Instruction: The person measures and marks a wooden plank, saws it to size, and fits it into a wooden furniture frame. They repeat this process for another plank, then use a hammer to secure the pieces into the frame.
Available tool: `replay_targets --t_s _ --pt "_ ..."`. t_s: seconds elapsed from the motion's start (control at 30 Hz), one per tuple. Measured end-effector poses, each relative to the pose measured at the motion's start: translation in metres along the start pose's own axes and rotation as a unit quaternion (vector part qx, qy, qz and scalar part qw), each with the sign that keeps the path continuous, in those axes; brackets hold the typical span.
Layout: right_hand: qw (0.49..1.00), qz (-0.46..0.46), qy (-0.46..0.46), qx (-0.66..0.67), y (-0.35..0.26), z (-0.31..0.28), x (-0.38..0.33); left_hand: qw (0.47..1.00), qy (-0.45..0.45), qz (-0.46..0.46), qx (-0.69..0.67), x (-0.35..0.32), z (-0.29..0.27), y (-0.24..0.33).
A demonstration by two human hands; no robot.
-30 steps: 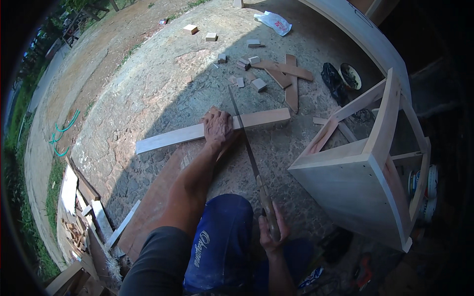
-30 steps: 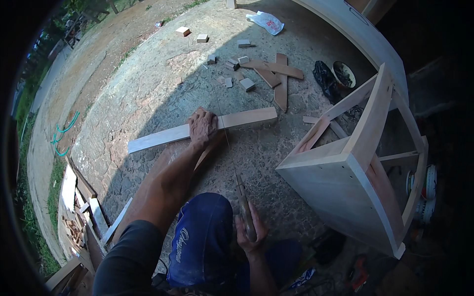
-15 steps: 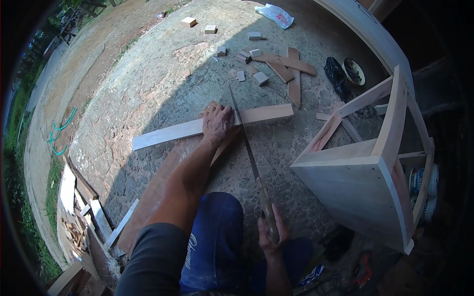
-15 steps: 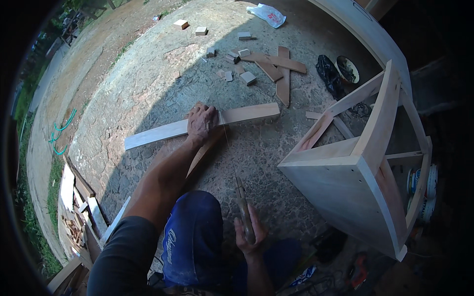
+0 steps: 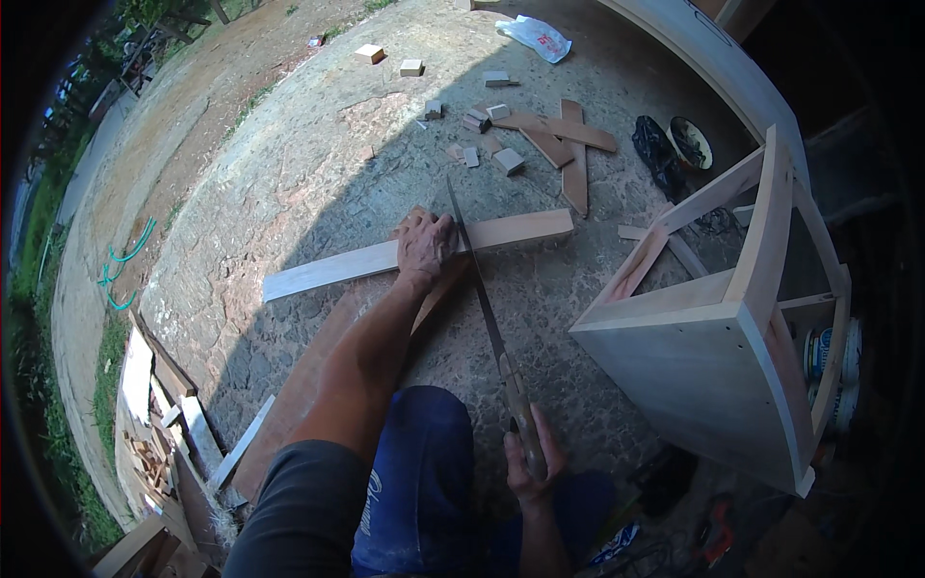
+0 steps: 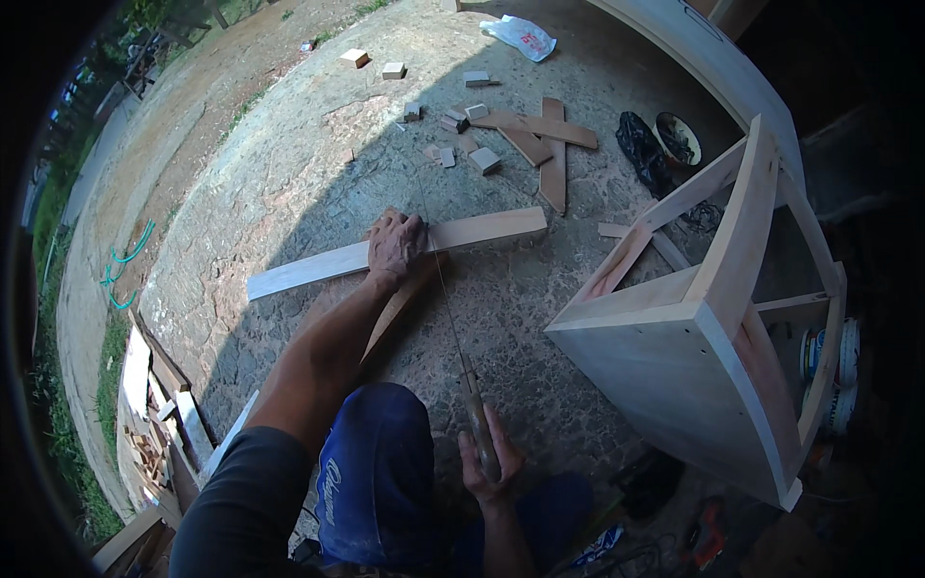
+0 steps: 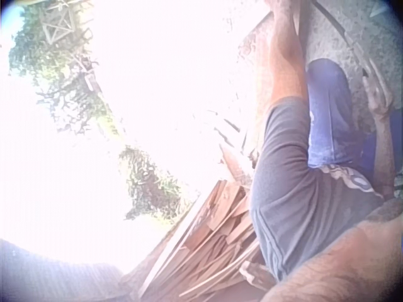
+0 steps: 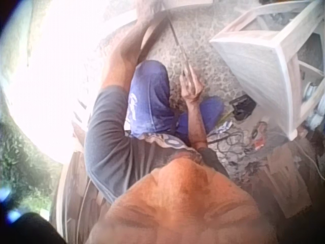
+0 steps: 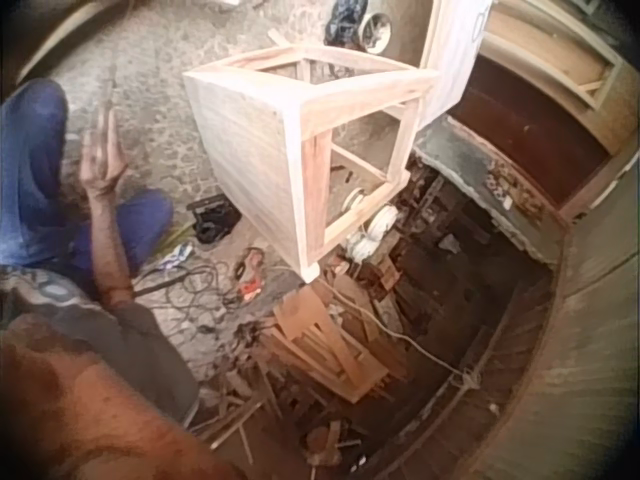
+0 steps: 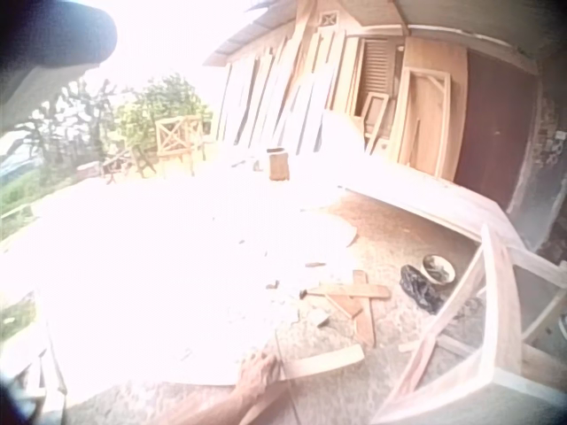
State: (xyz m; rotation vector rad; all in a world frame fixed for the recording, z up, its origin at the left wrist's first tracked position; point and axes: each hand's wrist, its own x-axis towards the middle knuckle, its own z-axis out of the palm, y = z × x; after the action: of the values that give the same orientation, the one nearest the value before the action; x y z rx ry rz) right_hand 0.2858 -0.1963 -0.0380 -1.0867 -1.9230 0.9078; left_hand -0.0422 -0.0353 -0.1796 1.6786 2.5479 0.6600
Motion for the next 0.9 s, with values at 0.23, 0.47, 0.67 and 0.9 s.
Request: replay_targets --t_s 0.23,0.47,0.67,0.9 --pt "1.0 0.013 -0.009 0.007 0.0 -0.001 -0.003 1.0 0.023 0.006 0.001 -0.001 0.002 -0.001" --pt "1.0 0.018 -0.022 0.004 -0.001 -0.008 -0.005 1.0 0.019 0.012 0.007 -0.002 -0.004 0.003" --pt "0.998 0.052 -0.026 0.026 0.008 0.004 0.009 1.0 0.011 0.016 0.019 -0.001 -0.009 0.008" --pt "0.997 0.059 -0.045 -0.024 -0.009 -0.029 -0.025 1.0 0.008 0.009 0.021 -0.001 -0.009 0.006"
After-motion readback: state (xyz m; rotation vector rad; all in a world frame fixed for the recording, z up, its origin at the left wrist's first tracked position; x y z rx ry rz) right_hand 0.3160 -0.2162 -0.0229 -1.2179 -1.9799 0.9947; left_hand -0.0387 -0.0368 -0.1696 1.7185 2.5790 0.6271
